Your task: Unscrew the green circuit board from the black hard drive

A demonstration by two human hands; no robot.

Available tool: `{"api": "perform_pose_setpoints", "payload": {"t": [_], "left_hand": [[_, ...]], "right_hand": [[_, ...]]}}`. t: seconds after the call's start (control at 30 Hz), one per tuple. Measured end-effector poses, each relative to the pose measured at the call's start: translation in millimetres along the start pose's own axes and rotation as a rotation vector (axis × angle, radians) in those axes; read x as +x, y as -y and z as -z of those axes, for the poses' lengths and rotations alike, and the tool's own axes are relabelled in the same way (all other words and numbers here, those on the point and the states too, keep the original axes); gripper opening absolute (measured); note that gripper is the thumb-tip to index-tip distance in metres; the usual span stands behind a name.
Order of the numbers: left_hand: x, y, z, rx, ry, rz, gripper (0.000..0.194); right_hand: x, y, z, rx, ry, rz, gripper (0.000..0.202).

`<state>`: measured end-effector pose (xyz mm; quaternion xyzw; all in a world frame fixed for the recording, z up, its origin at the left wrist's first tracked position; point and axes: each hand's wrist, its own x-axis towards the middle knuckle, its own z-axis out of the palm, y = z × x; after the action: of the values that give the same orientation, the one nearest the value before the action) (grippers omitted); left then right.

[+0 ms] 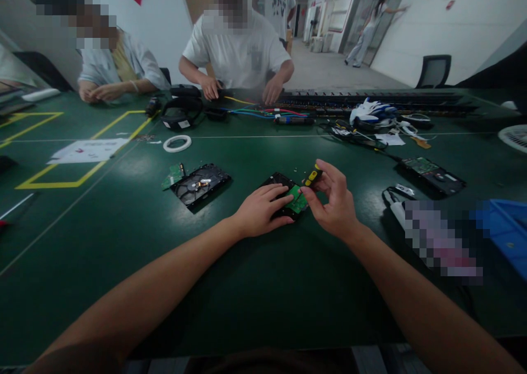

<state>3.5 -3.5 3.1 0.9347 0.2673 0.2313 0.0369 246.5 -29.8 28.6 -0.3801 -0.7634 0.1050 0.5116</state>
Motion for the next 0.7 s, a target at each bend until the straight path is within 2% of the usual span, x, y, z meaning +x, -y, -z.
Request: {"api": "perform_pose_setpoints", "payload": {"t": [0.17, 0.47, 0.7], "left_hand": [[0.2, -0.4, -0.5, 0.007, 0.009, -0.003, 0.062], [0.1, 2.2, -1.8, -0.008, -0.006, -0.012, 0.061], [0.1, 1.2, -0.1, 0.005, 0.0, -0.01, 0.063]], "right_hand": [[1.0, 2.0, -1.5, -0.068, -0.037, 0.016, 0.072], [1.1, 0.0, -1.8, -0.042, -0.076, -0.019, 0.071], [4.0, 3.4, 0.4, -0.124, -0.086, 0.051, 0.07]]}}
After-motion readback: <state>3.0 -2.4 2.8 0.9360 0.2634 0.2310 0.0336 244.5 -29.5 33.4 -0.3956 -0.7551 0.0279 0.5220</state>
